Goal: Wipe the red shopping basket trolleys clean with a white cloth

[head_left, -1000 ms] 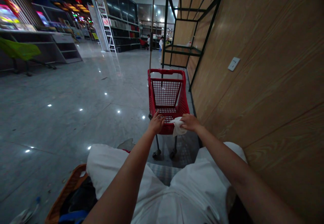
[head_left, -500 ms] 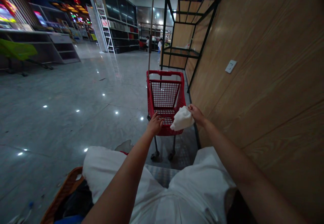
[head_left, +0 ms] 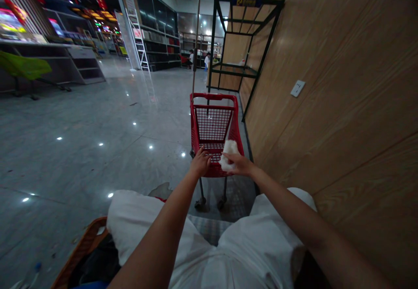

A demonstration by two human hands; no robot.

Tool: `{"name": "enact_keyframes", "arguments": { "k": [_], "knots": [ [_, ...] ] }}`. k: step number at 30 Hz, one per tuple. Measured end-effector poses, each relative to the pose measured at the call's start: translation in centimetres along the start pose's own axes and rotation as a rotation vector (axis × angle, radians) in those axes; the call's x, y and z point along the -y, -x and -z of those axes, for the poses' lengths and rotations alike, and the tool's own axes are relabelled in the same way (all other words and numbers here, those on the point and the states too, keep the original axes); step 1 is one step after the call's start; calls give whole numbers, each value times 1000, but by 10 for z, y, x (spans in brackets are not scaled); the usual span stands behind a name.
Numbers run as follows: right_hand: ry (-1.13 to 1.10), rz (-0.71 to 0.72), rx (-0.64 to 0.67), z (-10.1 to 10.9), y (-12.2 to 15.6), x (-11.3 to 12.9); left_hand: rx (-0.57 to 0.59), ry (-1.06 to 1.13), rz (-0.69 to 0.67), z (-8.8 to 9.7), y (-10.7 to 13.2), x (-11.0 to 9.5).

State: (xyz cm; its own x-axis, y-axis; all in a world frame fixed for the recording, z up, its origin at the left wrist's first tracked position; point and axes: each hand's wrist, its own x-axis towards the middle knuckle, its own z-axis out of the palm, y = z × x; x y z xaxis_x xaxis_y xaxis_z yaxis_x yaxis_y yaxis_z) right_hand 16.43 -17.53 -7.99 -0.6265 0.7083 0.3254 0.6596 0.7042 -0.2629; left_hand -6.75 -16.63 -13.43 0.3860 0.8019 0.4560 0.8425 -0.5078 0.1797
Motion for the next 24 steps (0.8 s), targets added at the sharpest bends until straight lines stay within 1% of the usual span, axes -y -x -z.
{"name": "enact_keyframes", "arguments": {
  "k": [1, 2, 5, 7, 9, 11, 13, 14, 18, 20, 22, 24],
  "knots": [
    [-3, 24, 62, -8, 3, -1, 1, 1, 0, 0, 0, 0],
    [-4, 17, 75, -13, 5, -3, 2, 2, -2, 0, 0, 0],
    [39, -91, -25, -19, 5, -9, 5, 2, -14, 1, 1, 0],
    [132, -158, -61, -19, 3, -11, 3, 3, -18, 1, 1, 0],
    [228, -174, -2, -21, 1, -11, -4, 4, -12, 0, 1, 1],
    [276, -187, 112, -25, -2, -7, -13, 3, -8, -1, 2, 1],
    [304, -216, 197, -33, -7, 1, -18, -7, -14, -1, 1, 1],
    [315, -226, 212, -38, -11, 8, -15, -15, -22, -2, 1, 1],
    [344, -184, 166, -59, -33, 40, 5, -35, -37, 0, 0, 3],
    [355, -174, 144, -65, -37, 49, 9, -27, -43, 2, 2, 7],
    [360, -147, 149, -65, -33, 46, 10, -17, -53, 5, 5, 13],
    [361, -116, 159, -57, -19, 31, 9, -5, -49, 8, 9, 19]
  ]
}}
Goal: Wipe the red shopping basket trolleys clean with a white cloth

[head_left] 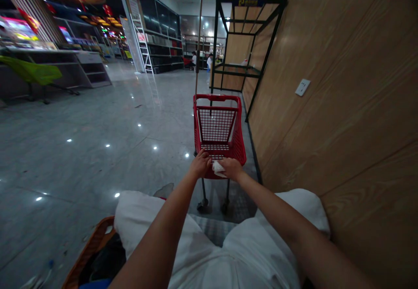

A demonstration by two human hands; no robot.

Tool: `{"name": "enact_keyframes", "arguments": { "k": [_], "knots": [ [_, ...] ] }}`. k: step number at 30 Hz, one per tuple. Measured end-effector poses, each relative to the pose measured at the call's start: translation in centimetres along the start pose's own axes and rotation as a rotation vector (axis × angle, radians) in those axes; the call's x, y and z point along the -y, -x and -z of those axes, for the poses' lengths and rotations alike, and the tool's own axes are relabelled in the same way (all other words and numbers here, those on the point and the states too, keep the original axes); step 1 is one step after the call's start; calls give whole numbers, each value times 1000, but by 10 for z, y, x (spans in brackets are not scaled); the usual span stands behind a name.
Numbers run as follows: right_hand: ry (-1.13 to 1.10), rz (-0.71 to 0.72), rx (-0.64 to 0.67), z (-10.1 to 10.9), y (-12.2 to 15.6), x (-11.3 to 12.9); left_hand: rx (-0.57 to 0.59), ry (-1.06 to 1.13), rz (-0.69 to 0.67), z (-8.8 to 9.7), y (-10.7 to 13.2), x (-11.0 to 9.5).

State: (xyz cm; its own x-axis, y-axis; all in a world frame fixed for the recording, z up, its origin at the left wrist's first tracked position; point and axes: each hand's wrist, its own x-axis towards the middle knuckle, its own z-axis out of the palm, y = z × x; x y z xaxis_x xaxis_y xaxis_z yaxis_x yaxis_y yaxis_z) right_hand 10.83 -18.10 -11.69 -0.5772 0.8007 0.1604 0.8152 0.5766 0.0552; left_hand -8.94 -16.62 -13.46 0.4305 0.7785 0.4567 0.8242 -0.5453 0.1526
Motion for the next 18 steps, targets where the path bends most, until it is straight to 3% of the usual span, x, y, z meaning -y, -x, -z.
{"name": "enact_keyframes", "arguments": {
  "k": [4, 6, 10, 14, 16, 18],
  "knots": [
    [5, 52, -1, 2, 29, -47, -12, 9, 14, 0, 1, -1],
    [20, 36, 8, 4, 35, -52, -34, -2, 17, -3, -2, -7],
    [43, -41, -33, 2, 18, -12, -53, -29, 21, -11, -10, -18],
    [32, -140, -103, -5, -2, 31, -37, -13, -7, -11, -8, -12],
    [37, -133, -93, -6, 0, 28, -38, 20, -8, -9, -3, -4],
    [37, -82, -77, -6, 10, 8, -38, 50, 3, -6, 2, 4]
  ]
}}
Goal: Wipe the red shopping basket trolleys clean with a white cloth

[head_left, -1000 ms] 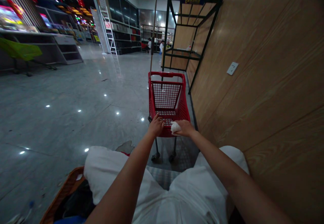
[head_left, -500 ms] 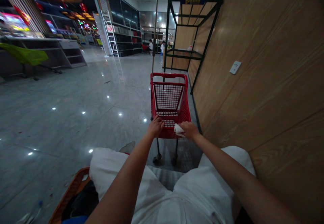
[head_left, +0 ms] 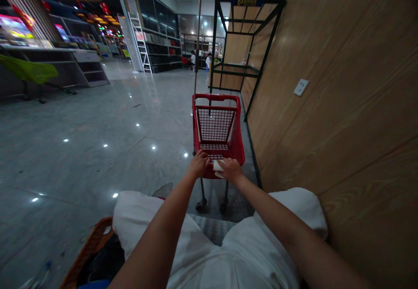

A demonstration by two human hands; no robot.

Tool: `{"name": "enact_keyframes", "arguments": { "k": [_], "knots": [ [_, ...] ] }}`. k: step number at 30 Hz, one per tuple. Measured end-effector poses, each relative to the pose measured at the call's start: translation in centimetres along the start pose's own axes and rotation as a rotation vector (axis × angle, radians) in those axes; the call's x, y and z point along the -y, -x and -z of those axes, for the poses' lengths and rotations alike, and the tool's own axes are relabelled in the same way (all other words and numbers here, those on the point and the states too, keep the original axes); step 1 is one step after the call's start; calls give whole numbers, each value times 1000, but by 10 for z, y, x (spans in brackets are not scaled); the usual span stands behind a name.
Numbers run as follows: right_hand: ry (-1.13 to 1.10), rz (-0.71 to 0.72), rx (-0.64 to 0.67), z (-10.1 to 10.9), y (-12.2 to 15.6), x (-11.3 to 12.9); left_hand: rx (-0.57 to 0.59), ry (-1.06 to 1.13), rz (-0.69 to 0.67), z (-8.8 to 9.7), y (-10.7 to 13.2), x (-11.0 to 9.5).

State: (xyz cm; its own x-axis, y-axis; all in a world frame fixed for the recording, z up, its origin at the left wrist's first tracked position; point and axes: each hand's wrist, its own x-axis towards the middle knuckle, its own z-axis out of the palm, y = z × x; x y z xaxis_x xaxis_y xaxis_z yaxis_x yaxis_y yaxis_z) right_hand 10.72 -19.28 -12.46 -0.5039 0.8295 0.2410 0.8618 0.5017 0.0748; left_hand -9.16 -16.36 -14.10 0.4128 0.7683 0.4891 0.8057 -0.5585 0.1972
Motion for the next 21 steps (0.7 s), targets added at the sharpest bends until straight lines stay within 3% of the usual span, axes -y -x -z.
{"name": "enact_keyframes", "arguments": {
  "k": [3, 6, 12, 15, 21],
  "knots": [
    [-25, 98, 19, 3, 15, -37, -15, 12, 22, 2, 5, 6],
    [-23, 92, 44, 7, 19, -46, -41, -3, 35, -2, 3, 2],
    [-47, -55, -50, 3, -6, 21, -42, -66, 22, -11, -7, -12],
    [-52, -89, -56, 1, -11, 32, -22, -58, -10, -7, -5, -7],
    [-22, 37, 2, 4, 14, -31, -7, 9, -17, 1, 2, 4]
  ]
}}
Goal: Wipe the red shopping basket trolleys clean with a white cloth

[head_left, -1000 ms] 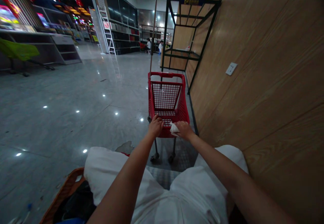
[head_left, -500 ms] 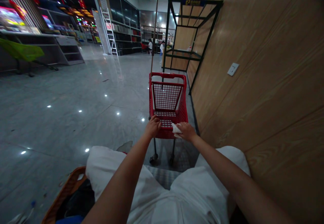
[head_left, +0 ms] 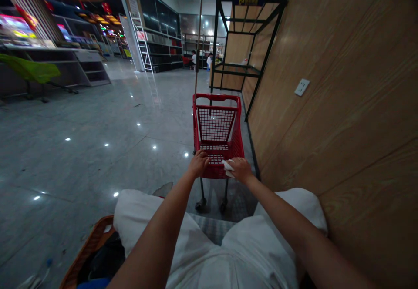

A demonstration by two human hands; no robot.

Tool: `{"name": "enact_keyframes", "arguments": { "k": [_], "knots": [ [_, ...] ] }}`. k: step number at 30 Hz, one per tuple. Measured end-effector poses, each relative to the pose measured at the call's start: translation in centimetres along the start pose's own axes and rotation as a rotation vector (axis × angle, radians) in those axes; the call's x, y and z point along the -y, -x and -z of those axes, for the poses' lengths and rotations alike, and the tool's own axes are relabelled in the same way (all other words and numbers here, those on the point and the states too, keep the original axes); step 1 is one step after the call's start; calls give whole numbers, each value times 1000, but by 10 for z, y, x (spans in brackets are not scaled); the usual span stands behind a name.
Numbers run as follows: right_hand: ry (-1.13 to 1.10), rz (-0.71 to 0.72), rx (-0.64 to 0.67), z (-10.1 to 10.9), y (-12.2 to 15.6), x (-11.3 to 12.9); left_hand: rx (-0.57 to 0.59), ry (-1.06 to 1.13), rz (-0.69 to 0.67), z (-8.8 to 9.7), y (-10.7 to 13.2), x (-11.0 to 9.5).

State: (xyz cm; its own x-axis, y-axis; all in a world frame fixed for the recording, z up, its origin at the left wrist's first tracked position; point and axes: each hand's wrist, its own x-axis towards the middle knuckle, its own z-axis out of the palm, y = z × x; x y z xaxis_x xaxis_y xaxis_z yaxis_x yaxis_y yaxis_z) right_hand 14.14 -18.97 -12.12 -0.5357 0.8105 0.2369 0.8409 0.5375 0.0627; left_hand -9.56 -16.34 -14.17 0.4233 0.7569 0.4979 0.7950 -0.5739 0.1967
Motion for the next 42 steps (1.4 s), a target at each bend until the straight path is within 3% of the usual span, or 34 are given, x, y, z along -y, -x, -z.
{"name": "enact_keyframes", "arguments": {
  "k": [2, 4, 10, 12, 16, 20, 23, 29, 32, 35, 38, 40, 42],
  "knots": [
    [12, 5, 22, 2, 7, -14, -14, 4, 19, -3, -1, -4],
    [24, -29, 34, 3, 6, -13, -27, -1, 43, -8, -4, -11],
    [30, -89, -12, -8, -21, 50, 13, -11, 28, -15, -9, -19],
    [32, -89, -37, -11, -24, 58, 23, -7, -5, -13, -8, -14],
    [14, 5, -52, -11, -7, 28, 17, 21, -2, -5, -2, -6],
    [26, -16, -72, -10, 15, -10, 0, 31, 63, -7, -3, -12],
    [36, -93, -107, -14, 13, -2, -11, 17, 92, -15, -9, -22],
    [41, -153, -138, -27, -14, 55, -14, 10, 73, -23, -15, -26],
    [36, -74, -130, -26, -10, 43, -14, 34, 53, -18, -9, -19],
    [28, -2, -149, -22, 9, 6, -34, 65, 68, -14, -4, -15],
    [29, -23, -166, -18, 24, -19, -54, 78, 108, -16, -4, -18],
    [41, -96, -167, -18, 25, -15, -65, 72, 135, -20, -7, -24],
    [48, -168, -160, -21, 18, 4, -78, 55, 150, -23, -10, -29]
  ]
}}
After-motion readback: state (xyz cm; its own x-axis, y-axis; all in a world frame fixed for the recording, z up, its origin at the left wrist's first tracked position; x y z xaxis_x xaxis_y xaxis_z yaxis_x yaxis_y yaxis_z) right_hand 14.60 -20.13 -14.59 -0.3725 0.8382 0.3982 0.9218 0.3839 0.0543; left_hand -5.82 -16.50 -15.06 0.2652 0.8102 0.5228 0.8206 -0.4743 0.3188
